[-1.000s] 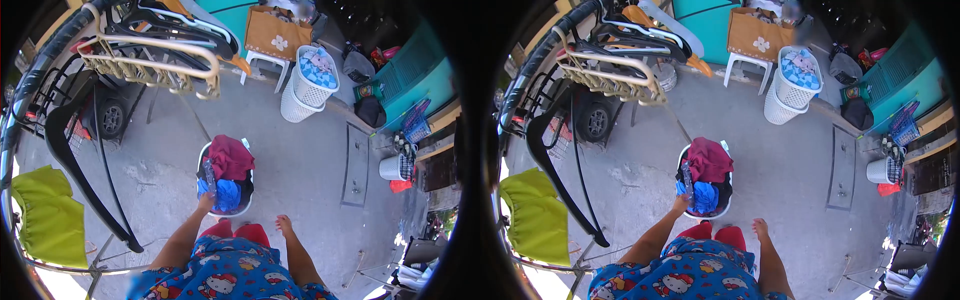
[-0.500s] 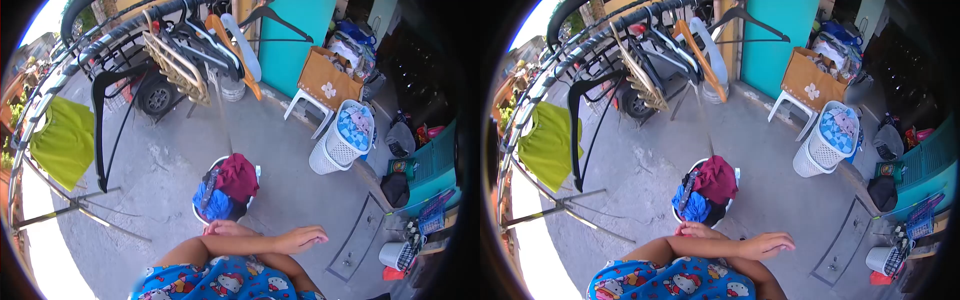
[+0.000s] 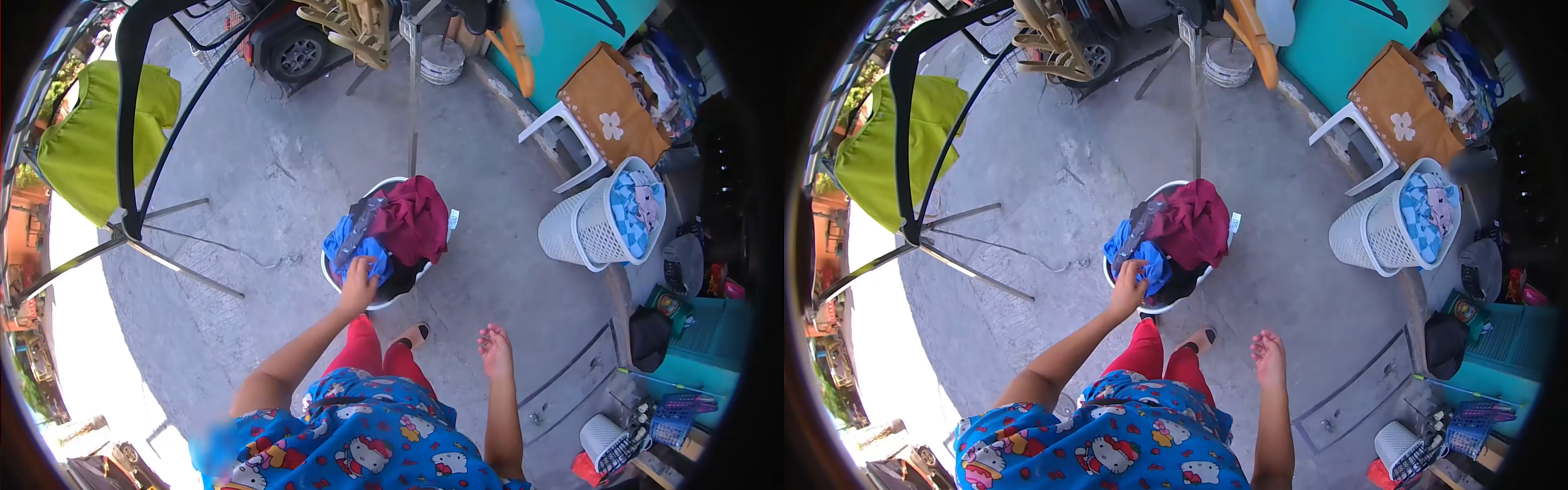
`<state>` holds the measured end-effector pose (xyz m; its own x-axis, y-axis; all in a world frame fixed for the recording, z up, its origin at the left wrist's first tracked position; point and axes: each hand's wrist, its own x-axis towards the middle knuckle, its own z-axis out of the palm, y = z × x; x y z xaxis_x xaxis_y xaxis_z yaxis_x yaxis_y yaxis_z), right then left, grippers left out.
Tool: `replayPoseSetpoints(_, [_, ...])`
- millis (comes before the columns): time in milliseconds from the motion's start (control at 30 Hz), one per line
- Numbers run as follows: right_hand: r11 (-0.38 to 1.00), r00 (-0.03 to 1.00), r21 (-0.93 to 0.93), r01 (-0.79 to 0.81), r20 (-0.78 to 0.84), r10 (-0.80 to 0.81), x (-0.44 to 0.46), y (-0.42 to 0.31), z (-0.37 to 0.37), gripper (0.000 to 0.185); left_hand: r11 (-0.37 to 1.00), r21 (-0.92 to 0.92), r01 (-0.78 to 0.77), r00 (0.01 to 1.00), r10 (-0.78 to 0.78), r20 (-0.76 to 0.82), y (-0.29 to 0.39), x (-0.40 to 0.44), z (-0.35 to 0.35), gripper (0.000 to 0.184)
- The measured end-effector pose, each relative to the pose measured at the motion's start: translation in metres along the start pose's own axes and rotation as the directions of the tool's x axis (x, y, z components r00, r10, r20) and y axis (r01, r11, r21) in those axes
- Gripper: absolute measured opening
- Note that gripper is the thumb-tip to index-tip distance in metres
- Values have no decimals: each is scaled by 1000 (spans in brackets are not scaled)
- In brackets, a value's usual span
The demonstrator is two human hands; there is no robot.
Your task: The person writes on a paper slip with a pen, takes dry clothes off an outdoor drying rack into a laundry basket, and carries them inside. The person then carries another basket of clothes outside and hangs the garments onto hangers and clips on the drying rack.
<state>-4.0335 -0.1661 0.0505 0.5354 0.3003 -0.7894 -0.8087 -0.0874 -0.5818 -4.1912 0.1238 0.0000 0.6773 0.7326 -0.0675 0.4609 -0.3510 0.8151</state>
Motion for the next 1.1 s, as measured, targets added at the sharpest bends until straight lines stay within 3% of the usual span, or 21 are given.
replayPoseSetpoints(67, [1000, 996, 13, -17, -88, 19, 12, 15, -8, 11, 901, 389, 192, 979, -148, -142, -79, 16, 12, 45])
replayPoseSetpoints(167, [997, 989, -70, -37, -145, 27, 26, 34, 5, 12, 794, 500, 346, 937, -314, -151, -130, 35, 22, 48])
replayPoseSetpoints(267, [969, 995, -246, 5, -96, -29, 34, 49, 49, 12, 732, 446, 516, 818, -575, -1, -163, 48, 28, 45])
replayPoseSetpoints(300, [936, 995, -346, 65, -46, -86, 35, 52, 69, 12, 761, 424, 491, 857, -511, -74, -159, 50, 26, 41])
replayPoseSetpoints(333, [890, 990, -437, 131, 15, -139, 36, 54, 86, 12, 799, 378, 468, 870, -492, -37, -144, 55, 18, 39])
replayPoseSetpoints(400, [611, 845, -586, 532, 328, -422, 57, 71, 110, 15, 861, 285, 420, 896, -444, 20, -107, 68, -4, 36])
replayPoseSetpoints(467, [600, 833, -579, 552, 421, -360, 50, 45, 162, 20, 936, 61, 346, 935, -349, 56, -72, 78, -26, 35])
replayPoseSetpoints(533, [827, 968, -523, 206, 235, -92, 46, 12, 208, 31, 945, -149, 292, 954, -277, 118, -22, 86, -54, 38])
replayPoseSetpoints(567, [930, 973, -366, -33, 203, 114, 54, 1, 222, 37, 963, -189, 190, 976, -164, 147, 6, 84, -69, 37])
replayPoseSetpoints(600, [942, 925, -186, -280, 211, 317, 63, -5, 232, 42, 970, -188, 154, 965, -108, 237, 27, 77, -80, 37])
replayPoseSetpoints(667, [913, 815, -86, -398, 425, 395, 81, -4, 243, 45, 978, -193, 84, 914, 2, 407, 58, 52, -96, 37])
replayPoseSetpoints(700, [888, 742, -51, -457, 530, 411, 84, -4, 251, 46, 984, -157, -80, 891, 141, 432, 67, 35, -100, 37])
replayPoseSetpoints(733, [924, 797, -18, -383, 500, 340, 76, -7, 264, 41, 960, -125, -249, 844, 278, 459, 71, 18, -104, 37])
replayPoseSetpoints(800, [996, 885, 64, -54, 466, 18, 90, 0, 269, 33, 955, -40, -295, 749, 257, 611, 73, -8, -111, 38])
replayPoseSetpoints(900, [996, 880, -1, 94, 467, -83, 64, -22, 277, 27, 920, -381, 87, 837, 140, 529, 45, -9, -110, 38])
replayPoseSetpoints(1000, [910, 790, 45, 412, 480, -382, 39, -31, 299, 25, 710, -699, 85, 982, 59, 179, 48, 46, -110, 43])
replayPoseSetpoints(1100, [804, 723, -62, 591, 484, -493, 7, -46, 313, 29, 563, -822, -81, 992, 128, -10, 108, 89, -129, 36])
